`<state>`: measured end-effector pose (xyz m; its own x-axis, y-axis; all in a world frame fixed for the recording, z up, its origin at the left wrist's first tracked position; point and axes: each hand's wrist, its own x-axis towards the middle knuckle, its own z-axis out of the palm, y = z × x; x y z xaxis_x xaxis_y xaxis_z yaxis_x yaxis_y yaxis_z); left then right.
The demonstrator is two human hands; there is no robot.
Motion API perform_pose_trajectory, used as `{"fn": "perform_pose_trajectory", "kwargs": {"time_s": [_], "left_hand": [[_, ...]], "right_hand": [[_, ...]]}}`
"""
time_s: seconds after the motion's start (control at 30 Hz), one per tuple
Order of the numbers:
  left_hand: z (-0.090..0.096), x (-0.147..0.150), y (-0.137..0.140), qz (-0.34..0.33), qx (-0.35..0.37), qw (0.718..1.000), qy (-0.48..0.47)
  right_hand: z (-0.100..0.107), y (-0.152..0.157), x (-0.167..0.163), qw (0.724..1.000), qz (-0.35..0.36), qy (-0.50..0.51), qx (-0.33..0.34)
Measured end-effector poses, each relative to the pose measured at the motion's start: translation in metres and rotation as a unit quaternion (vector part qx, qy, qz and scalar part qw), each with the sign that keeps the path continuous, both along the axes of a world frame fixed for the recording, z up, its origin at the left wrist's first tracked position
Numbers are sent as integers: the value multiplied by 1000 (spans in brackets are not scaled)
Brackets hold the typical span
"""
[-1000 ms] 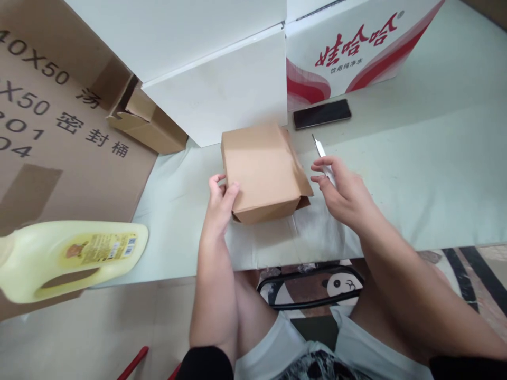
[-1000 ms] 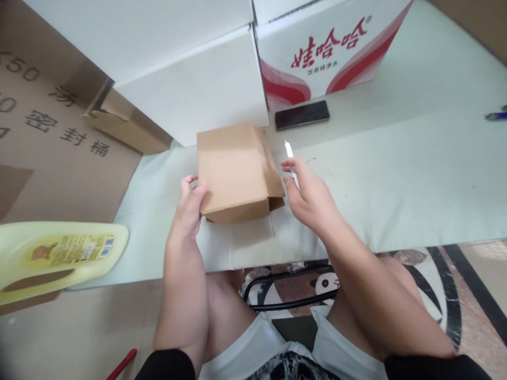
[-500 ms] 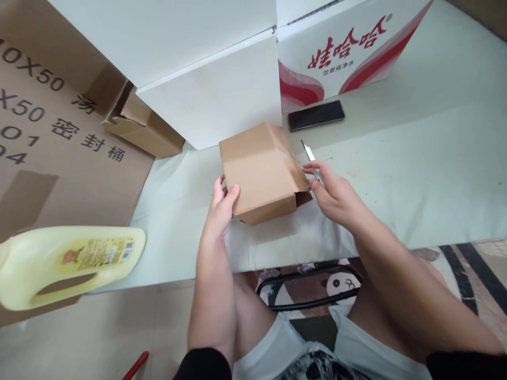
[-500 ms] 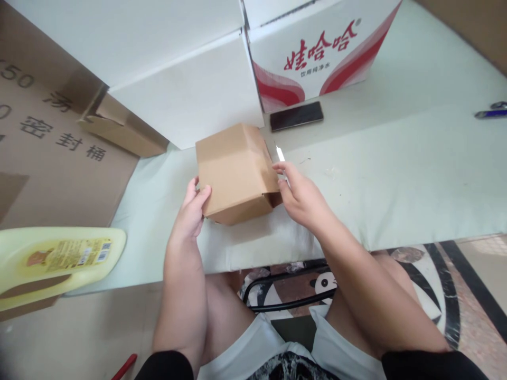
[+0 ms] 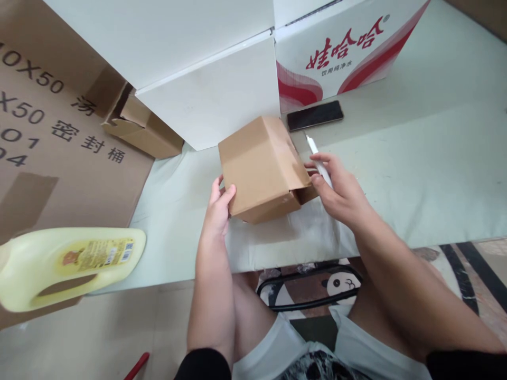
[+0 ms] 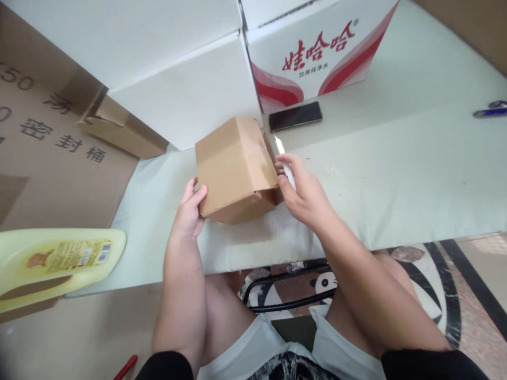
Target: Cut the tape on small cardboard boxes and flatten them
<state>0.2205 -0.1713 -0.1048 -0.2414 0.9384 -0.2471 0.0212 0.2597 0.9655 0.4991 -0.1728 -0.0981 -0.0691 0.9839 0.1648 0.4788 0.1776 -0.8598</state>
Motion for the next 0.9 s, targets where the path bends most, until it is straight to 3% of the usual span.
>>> {"fn": "perform_pose_trajectory", "kwargs": {"time_s": [0.2, 0.4, 0.6, 0.8, 0.9], "left_hand": [[-1, 2, 1, 24, -19, 999, 18], [-6, -2, 3, 1, -1, 1000, 32], [-5, 0, 4, 26, -3, 1000, 16], [-6, -2, 5, 29, 16, 999, -7], [-2, -4, 3, 45, -2, 999, 3]], "right_hand": [[-8, 8, 15, 980, -104, -168, -5], [-12, 6, 16, 930, -28, -307, -200], [-1, 5, 12, 885, 25, -377, -272], [-1, 6, 18, 881, 50, -361, -303], [-4, 5, 19, 897, 36, -353, -262]]}}
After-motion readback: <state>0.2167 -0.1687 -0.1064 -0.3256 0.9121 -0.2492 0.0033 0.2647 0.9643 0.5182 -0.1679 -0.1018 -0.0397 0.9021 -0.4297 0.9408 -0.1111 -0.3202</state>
